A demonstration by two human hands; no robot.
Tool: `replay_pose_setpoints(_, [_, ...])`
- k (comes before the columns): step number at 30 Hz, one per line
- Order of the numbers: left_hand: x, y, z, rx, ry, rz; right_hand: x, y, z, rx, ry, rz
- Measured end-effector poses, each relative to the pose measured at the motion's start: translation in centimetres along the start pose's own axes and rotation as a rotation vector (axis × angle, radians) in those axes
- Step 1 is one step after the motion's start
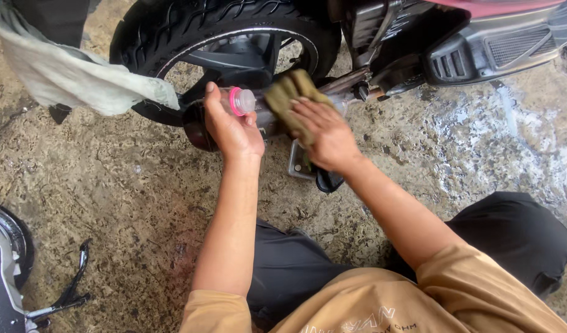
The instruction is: The person applies a liquid from a bottle onto a sponge and wipes the plastic side panels and the front wheel of a motorcycle.
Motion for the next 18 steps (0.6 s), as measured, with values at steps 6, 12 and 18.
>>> replay_pose_setpoints(6, [-0.2,0.0,0.7,0.041,-0.012,-0.012,-6.6,5.0,9.7,-0.022,0.684,-0.332])
replay_pose_setpoints(12, [0.3,0.8,1.3,0.123,0.011,0.026,-4.6,3.2,7.4,0.084,0.305,0.252])
replay_pose_setpoints(18, [1.0,1.1,1.9,0.062,-0.075,-0.036,-8.6,6.5,14.8,-0.675,1.668,-1.354])
Point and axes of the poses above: each hand's wrist, its own z-axis away from the middle knuckle, its own y-axis out of the palm, x = y × z, the point moved 10 cm from there along -z, towards the middle knuckle, and after that the axes turned 3 degrees about z, right-handed, at the moved point
